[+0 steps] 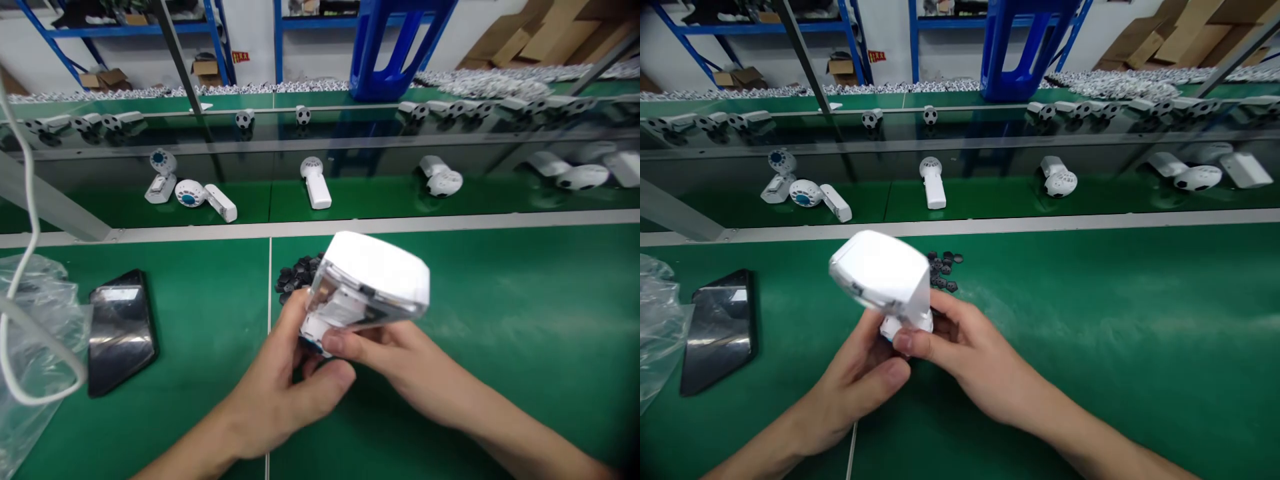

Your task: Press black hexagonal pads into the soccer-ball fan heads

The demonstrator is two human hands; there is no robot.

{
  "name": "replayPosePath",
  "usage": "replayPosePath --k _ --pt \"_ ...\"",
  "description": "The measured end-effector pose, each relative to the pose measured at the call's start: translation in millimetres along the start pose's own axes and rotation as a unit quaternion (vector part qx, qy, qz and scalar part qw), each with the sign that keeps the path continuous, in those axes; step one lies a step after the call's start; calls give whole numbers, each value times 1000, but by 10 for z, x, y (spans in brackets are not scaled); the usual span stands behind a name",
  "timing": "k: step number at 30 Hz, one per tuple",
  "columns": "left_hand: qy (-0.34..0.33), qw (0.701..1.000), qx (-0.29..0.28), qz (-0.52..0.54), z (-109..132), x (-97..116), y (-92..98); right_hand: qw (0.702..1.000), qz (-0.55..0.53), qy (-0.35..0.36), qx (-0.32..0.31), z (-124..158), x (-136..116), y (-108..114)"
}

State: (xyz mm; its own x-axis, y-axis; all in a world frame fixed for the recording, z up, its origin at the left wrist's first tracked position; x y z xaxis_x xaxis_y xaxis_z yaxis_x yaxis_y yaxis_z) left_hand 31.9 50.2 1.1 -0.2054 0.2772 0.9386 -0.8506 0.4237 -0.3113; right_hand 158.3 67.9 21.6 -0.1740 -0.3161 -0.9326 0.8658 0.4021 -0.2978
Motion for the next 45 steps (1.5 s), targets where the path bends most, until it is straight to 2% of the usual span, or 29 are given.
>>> replayPosePath --k 4,9,11,13,15,16,17,19,21,25,29,31,33,38,40,42,45 --pt "-5 998 56 -21 22 22 18 999 32 33 26 11 -133 -72" --pt "-25 997 74 -8 24 76 45 998 -24 59 31 0 21 -68" --pt "-12 998 61 2 8 59 33 996 -4 73 51 6 37 0" --pt "7 998 54 26 -8 37 28 997 30 44 54 3 30 104" --pt "32 996 66 51 -20 27 57 997 64 10 47 -6 -19 274" --pt "44 994 82 56 -25 31 92 992 107 18 60 -13 -83 405" --pt "54 992 102 53 -28 44 137 980 172 49 91 -21 -175 558" --pt "53 988 145 32 -34 109 236 920 325 137 169 -30 -366 827" --pt "31 984 173 14 -41 188 303 863 428 187 191 -85 -414 945" --pt "4 979 202 -30 -33 227 324 842 493 186 120 -288 -232 910" --pt "-27 969 233 -81 5 230 317 816 547 165 92 -358 -145 862" --pt "-28 974 218 -54 1 224 302 805 564 153 96 -347 -146 875" --pt "-26 986 163 -5 -25 229 252 799 573 145 109 -327 -155 896" --pt "-44 992 -1 115 -61 261 131 811 537 162 165 -239 -214 909" --pt "-73 991 -31 105 -72 265 130 832 490 179 190 -167 -275 876" --pt "-103 993 -14 54 -88 245 177 860 432 187 196 -89 -337 799" --pt "-125 990 49 -44 -96 195 270 944 236 159 170 -5 -351 630"
Point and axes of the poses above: each hand's wrist, its own z-axis away from the middle knuckle, its own y-axis out of the back of the hand, x = y × z, the point moved 7 cm from there along -z, towards the middle knuckle, and after that the axes turned 3 degrees about -z, right-handed, at the moved point
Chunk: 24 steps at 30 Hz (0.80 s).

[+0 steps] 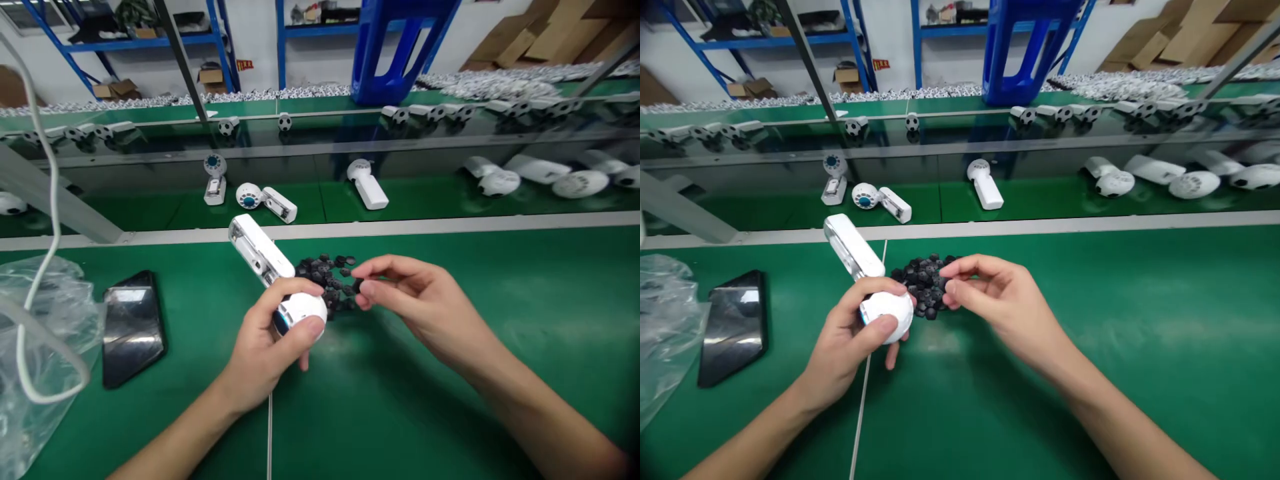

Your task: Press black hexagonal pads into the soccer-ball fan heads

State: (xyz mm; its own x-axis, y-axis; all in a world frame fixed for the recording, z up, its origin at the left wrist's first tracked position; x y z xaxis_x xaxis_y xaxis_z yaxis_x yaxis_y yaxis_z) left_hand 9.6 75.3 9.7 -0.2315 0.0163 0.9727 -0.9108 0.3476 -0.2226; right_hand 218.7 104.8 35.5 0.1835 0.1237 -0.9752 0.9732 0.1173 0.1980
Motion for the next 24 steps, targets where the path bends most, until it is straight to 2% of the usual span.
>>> replayPosePath --k 2,4,9,13,17,21,24 --pt "-8 999 13 -48 13 -20 19 987 -147 -54 -21 88 -45 -143" --pt "-16 997 5 -72 32 -25 4 975 -205 -74 -41 173 -93 -295" --pt "-45 988 -14 -150 82 -9 -39 985 -167 -28 -18 281 -149 -435" --pt "-70 980 -28 -183 104 -12 -71 982 -175 -54 -34 294 -87 -489" --pt "-100 979 -19 -179 91 -6 -81 961 -251 -92 -63 310 38 -560" --pt "-132 971 -17 -198 99 53 -135 943 -302 -121 -63 330 163 -600" --pt "-152 963 -3 -223 165 102 -170 916 -339 -170 -128 389 135 -731"
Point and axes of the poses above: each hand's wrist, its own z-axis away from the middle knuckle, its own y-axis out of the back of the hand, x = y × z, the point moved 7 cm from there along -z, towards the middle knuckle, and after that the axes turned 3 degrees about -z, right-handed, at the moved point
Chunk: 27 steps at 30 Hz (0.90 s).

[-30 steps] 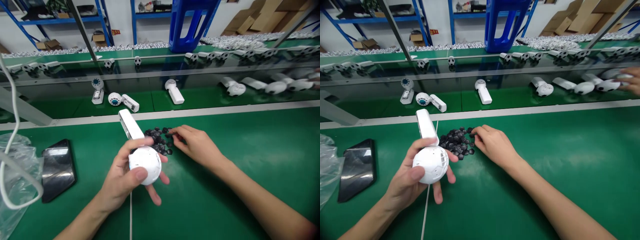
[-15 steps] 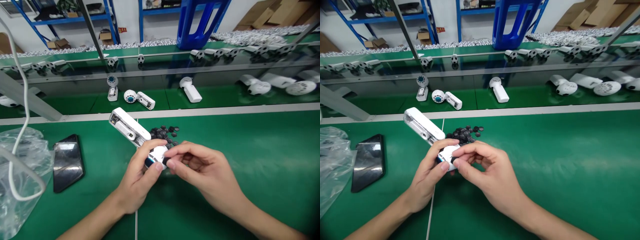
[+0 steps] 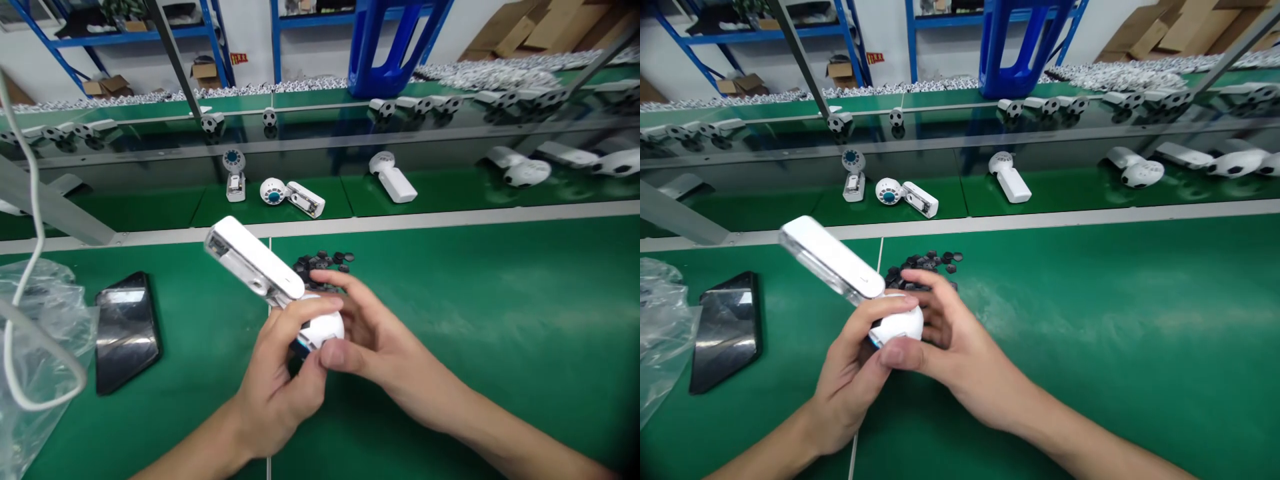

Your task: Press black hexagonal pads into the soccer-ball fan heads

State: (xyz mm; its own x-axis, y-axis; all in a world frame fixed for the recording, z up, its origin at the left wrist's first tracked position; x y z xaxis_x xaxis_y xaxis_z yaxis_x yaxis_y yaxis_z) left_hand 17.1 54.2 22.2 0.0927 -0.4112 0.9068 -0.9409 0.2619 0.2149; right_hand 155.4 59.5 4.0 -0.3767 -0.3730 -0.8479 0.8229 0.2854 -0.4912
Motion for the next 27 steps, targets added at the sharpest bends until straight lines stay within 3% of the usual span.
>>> replayPosePath --k 3,8,11,14,18,20,22,24,27 --pt "-34 999 26 -24 94 73 1 999 -11 -16 -42 71 -33 -162" --pt "-88 990 84 -70 225 184 29 978 153 137 -27 205 -229 -238" --pt "-92 983 105 -116 234 233 60 964 182 194 -24 233 -246 -252" --pt "-55 991 84 -93 181 187 27 970 180 161 -23 169 -221 -228" --pt "45 995 69 62 77 5 -28 974 213 70 -47 32 -316 -20" --pt "80 983 64 153 24 -60 -24 942 313 113 -42 -31 -505 205" --pt "113 965 72 226 -28 -116 24 862 466 198 -26 -84 -693 438" --pt "153 941 97 286 -70 -186 83 795 560 229 -40 -161 -729 629" --pt "205 910 123 340 -101 -289 100 774 592 212 -74 -281 -639 792"
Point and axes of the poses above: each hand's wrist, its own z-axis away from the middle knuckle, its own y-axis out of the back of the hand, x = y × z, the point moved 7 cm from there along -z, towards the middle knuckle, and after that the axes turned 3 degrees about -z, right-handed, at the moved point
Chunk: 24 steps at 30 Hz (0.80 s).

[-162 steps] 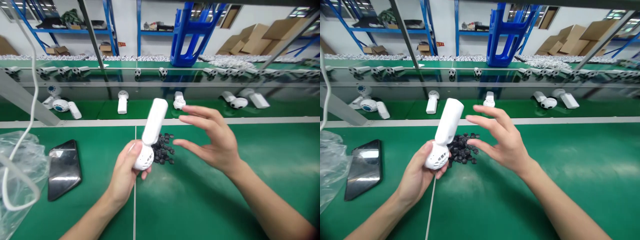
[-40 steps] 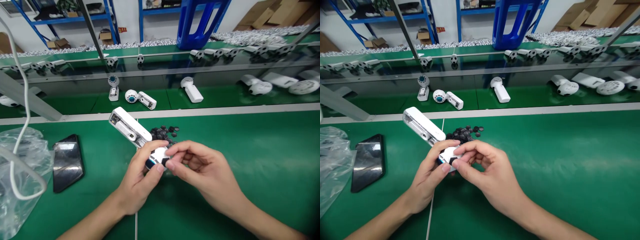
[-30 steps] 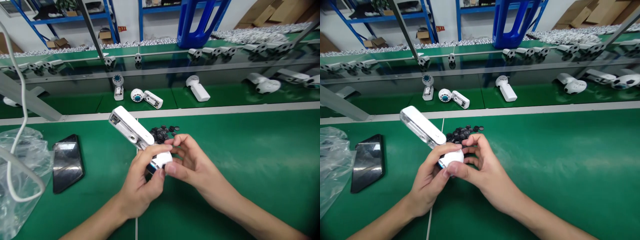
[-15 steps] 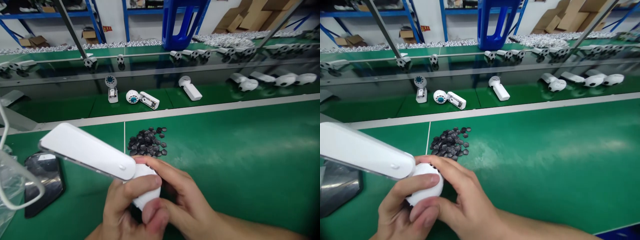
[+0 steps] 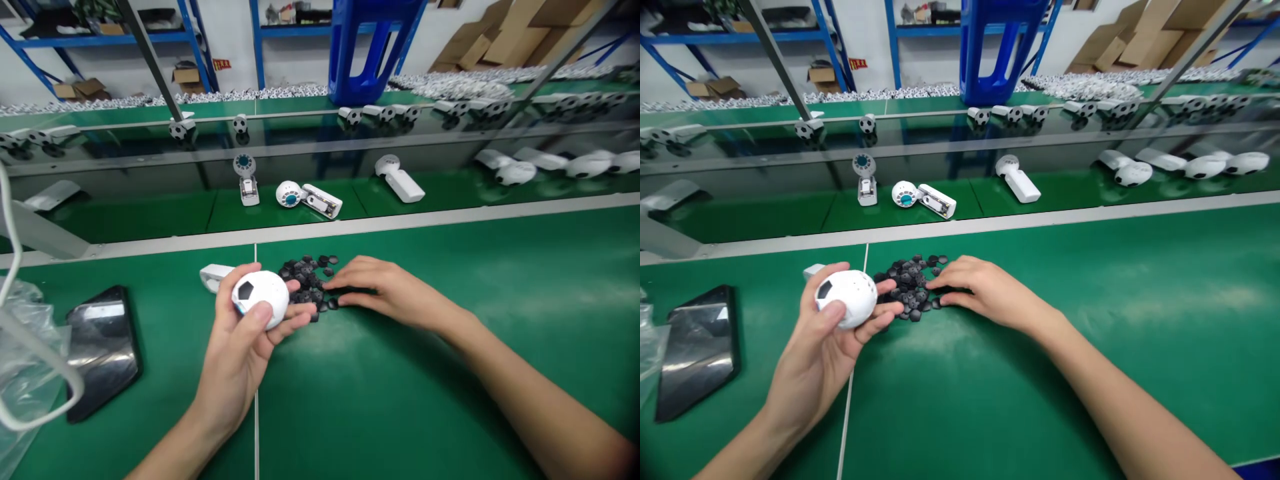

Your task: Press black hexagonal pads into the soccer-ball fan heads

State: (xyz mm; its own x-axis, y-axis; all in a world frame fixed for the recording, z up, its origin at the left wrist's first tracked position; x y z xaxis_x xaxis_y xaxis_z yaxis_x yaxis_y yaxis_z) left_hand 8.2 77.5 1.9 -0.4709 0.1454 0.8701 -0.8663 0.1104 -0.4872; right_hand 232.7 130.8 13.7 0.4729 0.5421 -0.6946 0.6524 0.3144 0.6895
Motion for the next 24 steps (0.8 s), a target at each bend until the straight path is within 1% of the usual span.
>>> replayPosePath --k 2,4,7,10,13,15,17,18,20,22,24 --pt "29 1000 -1 10 -13 -54 -6 1000 18 -4 -9 -15 39 -49" --pt "57 998 -10 5 6 -96 -24 999 41 -16 -2 -13 36 -63" --pt "94 995 -32 -7 67 -122 -62 997 68 -38 22 19 23 -15" --pt "97 993 -54 -36 112 -123 -91 994 79 -40 68 43 -35 65" --pt "78 991 -66 -83 127 -144 -81 988 63 -21 141 53 -247 106" --pt "66 989 -70 -113 132 -163 -57 976 41 10 212 105 -492 119" --pt "60 987 -81 -126 141 -180 -45 964 19 49 262 212 -755 101" --pt "58 987 -89 -123 148 -184 -50 963 7 63 263 268 -863 70" --pt "49 987 -109 -108 166 -179 -78 973 -13 89 214 359 -1018 -31" --pt "35 988 -116 -96 184 -162 -104 980 -16 112 162 421 -1096 -110" --pt "16 989 -110 -94 197 -146 -109 980 4 135 149 428 -1128 -122"
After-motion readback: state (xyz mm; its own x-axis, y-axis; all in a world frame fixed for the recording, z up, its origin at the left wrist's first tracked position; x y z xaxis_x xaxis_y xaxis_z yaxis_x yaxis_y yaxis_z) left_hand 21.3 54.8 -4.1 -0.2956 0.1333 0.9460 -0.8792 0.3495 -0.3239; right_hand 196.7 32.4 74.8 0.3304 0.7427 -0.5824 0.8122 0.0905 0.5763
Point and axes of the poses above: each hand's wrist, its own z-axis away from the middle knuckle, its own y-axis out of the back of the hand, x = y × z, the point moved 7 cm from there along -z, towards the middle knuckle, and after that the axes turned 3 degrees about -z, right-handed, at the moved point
